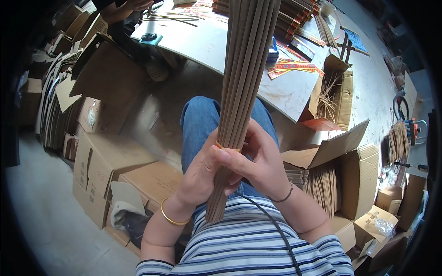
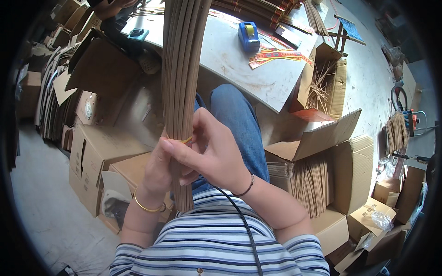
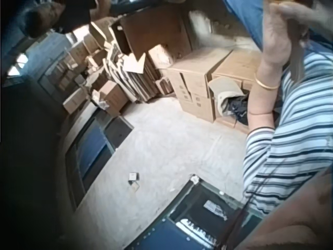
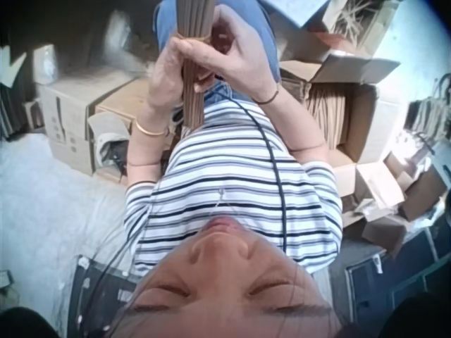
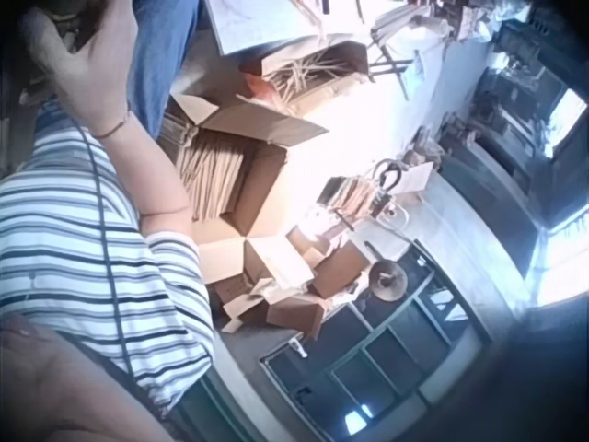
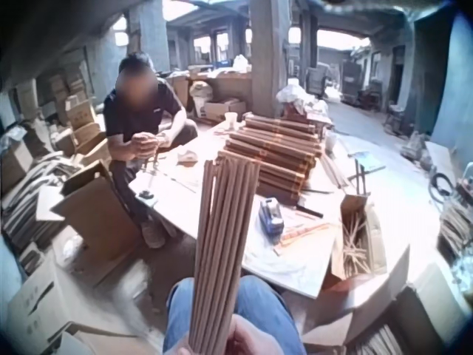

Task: The person gathers incense sticks from a cardboard box, aligns them into a bundle, and wraps a red and yellow paper band around the middle to secure them. The person repeats this process for multiple bundles.

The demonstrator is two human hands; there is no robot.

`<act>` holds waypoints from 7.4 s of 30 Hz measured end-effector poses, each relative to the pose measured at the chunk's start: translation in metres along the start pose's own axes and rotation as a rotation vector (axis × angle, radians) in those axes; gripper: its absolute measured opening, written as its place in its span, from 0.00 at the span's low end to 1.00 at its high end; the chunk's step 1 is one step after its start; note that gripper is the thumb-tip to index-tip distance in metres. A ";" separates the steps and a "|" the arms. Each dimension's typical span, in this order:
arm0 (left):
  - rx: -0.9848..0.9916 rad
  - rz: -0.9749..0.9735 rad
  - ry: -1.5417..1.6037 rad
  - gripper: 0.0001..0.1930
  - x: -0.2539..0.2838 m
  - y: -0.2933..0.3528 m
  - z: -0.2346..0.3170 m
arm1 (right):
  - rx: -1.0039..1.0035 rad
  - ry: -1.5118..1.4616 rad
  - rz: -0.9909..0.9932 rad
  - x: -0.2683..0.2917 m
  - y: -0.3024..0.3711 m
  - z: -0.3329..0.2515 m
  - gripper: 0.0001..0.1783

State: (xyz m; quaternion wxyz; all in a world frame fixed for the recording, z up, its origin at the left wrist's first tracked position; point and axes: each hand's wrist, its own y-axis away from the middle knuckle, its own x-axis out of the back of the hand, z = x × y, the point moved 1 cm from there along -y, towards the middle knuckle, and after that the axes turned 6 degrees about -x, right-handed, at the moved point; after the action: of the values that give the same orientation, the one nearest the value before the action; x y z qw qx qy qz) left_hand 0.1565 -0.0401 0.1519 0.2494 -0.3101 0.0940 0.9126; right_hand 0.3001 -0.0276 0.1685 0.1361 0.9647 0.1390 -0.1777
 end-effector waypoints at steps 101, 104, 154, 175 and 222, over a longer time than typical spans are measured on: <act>-0.849 0.016 -0.279 0.10 0.014 -0.211 0.107 | 0.543 0.462 0.042 0.095 -0.189 0.024 0.24; -0.837 -0.083 -0.452 0.12 0.010 -0.175 0.149 | 0.574 0.527 0.275 0.133 -0.163 0.019 0.13; -0.302 0.166 -1.327 0.16 0.006 -0.038 0.042 | 0.563 0.633 0.211 0.020 0.006 -0.026 0.09; -0.376 0.057 -1.401 0.20 -0.010 -0.021 0.047 | 0.529 0.729 0.318 0.011 0.008 -0.026 0.10; 0.384 -0.102 -0.438 0.39 -0.028 -0.010 0.057 | 0.657 0.802 0.168 0.031 0.029 -0.025 0.23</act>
State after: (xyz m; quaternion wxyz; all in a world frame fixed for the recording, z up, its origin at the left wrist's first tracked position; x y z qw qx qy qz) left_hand 0.1511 -0.0237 0.2140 0.3632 -0.0571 0.1932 0.9097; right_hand 0.3445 -0.0398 0.1854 -0.2237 0.9565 0.0394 0.1829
